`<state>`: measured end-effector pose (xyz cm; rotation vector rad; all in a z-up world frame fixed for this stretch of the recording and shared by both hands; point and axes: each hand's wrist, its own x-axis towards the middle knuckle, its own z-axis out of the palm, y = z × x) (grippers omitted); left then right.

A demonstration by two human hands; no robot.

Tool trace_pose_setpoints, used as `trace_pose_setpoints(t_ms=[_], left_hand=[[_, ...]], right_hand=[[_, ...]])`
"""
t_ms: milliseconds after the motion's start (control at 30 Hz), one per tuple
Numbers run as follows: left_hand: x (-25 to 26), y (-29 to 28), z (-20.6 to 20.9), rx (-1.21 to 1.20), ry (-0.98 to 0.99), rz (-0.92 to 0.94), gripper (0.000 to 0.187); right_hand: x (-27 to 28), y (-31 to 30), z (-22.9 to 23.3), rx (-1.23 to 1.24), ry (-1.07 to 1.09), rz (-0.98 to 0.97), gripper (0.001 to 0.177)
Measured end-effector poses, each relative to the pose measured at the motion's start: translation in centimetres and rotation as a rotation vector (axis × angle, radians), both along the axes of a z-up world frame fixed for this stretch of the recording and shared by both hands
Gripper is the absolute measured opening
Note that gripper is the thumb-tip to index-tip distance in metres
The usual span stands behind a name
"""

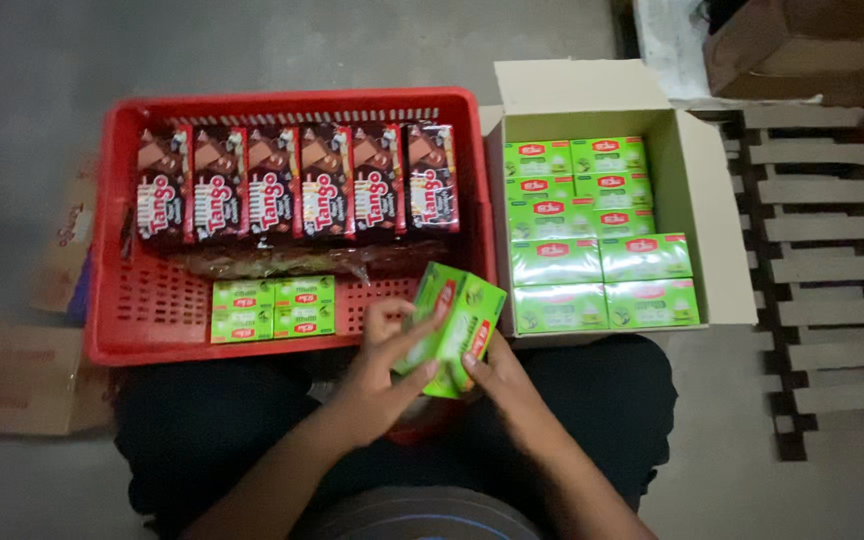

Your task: The person transfers small green boxes from a cardboard carton into a red plastic basket that already contains chocolate bars. The person then closes the cardboard carton and places it on the floor.

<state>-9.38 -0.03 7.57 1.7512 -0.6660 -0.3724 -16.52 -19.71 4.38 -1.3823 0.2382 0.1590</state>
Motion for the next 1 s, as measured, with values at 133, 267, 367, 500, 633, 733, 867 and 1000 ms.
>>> trace_pose_setpoints(t_ms=[133,267,367,500,633,733,867,1000], left_hand=[[-0.3,-0.6,2.9,-0.12,0.15,-0.207,0.053],[-0.3,-1.6,3.9,-0.021,0.052,-0.266,0.042],[0.7,-2.3,2.5,0.047,-0.07,-0.239,0.034],[4.0,-2.8,-1.1,0.322,-0.183,-0.198,0.03],[7.1,-1.9,-6.7,0.521,-0.165,-0.156,0.031],[8.2,-1.0,-11.1,0.674,-0.227,-0.141,0.036],[8.6,-1.5,-11.3,0.741,-0.09,-0.088,0.028],[8.2,-1.3,-10.5,0.843,0.023,-0.048,0.026]], right_hand=[[0.2,-1.3,3.2,-0.227,0.313,-0.166,0.066],[-0.3,-4.7,0.1,-0.305,0.161,-0.153,0.055],[0.1,-8.0,2.8,-0.481,0.139,-0.159,0.061],[1.8,-12.2,10.1,-0.921,-0.147,-0.261,0.085],[4.2,-19.1,8.9,-1.6,-0.402,-0.229,0.094],[5.7,-22.1,8.8,-1.771,-0.259,-0.22,0.085],[7.7,-25.2,6.2,-1.843,-0.252,-0.081,0.082],[9.9,-26.0,3.7,-1.861,-0.164,0.088,0.083]])
